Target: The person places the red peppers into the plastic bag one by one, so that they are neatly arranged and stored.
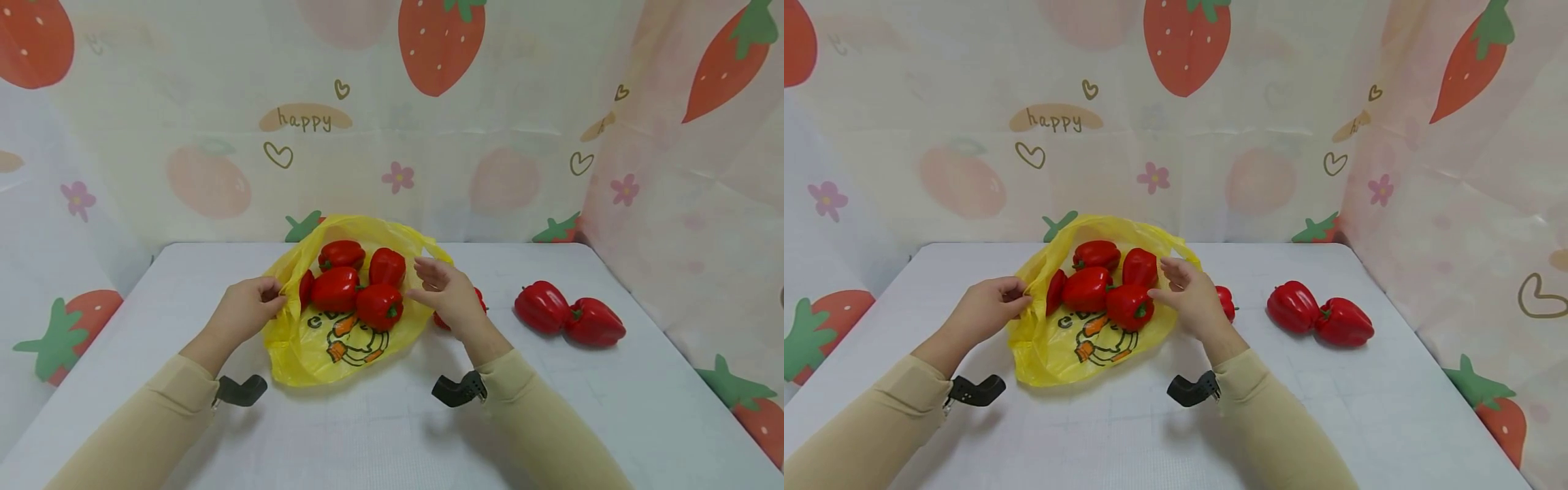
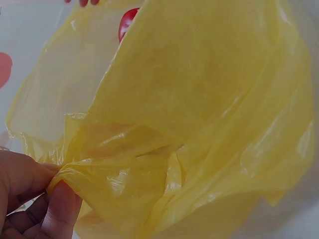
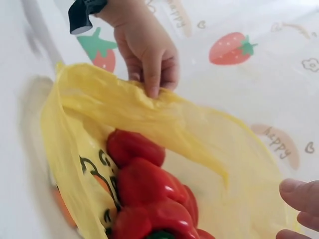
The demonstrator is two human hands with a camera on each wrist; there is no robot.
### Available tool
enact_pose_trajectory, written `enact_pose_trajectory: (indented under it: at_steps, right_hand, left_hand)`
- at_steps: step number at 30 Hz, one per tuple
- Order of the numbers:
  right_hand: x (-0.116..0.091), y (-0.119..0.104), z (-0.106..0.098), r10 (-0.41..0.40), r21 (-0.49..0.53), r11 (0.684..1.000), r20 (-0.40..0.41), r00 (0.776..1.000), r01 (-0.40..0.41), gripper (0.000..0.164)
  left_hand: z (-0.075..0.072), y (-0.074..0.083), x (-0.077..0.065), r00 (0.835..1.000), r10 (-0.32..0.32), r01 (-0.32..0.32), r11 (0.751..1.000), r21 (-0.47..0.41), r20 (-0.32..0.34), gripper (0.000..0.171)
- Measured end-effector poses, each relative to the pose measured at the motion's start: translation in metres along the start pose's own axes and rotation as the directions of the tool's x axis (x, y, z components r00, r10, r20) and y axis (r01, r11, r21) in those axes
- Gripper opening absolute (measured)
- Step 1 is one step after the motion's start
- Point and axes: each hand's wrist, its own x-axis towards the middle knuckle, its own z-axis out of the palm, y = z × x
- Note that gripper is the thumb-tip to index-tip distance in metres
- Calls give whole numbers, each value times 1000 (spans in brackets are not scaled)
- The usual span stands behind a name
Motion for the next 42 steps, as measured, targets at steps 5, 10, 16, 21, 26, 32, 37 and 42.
enact_pose_trajectory:
  at_steps: [5, 10, 16, 21, 26, 32, 37, 42]
  right_hand:
    - [-3, 0, -21, -10, -36, 999, 3, 1000, 10, 54]
    - [-6, 2, -42, -6, -89, 996, -8, 1000, 6, 50]
    - [-11, 8, -66, 6, -161, 987, -48, 999, -14, 51]
    - [-12, 19, -82, -3, -179, 984, -74, 997, -10, 51]
    - [-9, 36, -92, 3, -193, 981, -28, 1000, -9, 55]
    - [-5, 58, -96, 24, -251, 968, 104, 994, 3, 69]
    - [-1, 73, -96, 58, -278, 960, 138, 989, -18, 79]
    - [2, 83, -95, 77, -306, 952, 155, 985, -27, 84]
  left_hand:
    - [0, 1, -1, 1000, -7, 7, 1000, -7, 0, 10]
    - [-1, 1, -1, 1000, -13, 13, 1000, -12, 2, 11]
    - [-1, 0, -1, 1000, -4, 4, 1000, -5, -4, 10]
    - [-1, -1, -1, 1000, 0, 0, 1000, -1, -9, 9]
    - [-1, -1, -1, 1000, -9, 9, 1000, -1, -6, 10]
    - [-2, -1, -2, 1000, -18, 18, 1000, -14, 2, 10]
    - [-2, -1, -2, 1000, -14, 14, 1000, -4, -5, 9]
    - [-2, -2, -2, 1000, -9, 9, 1000, -6, -6, 10]
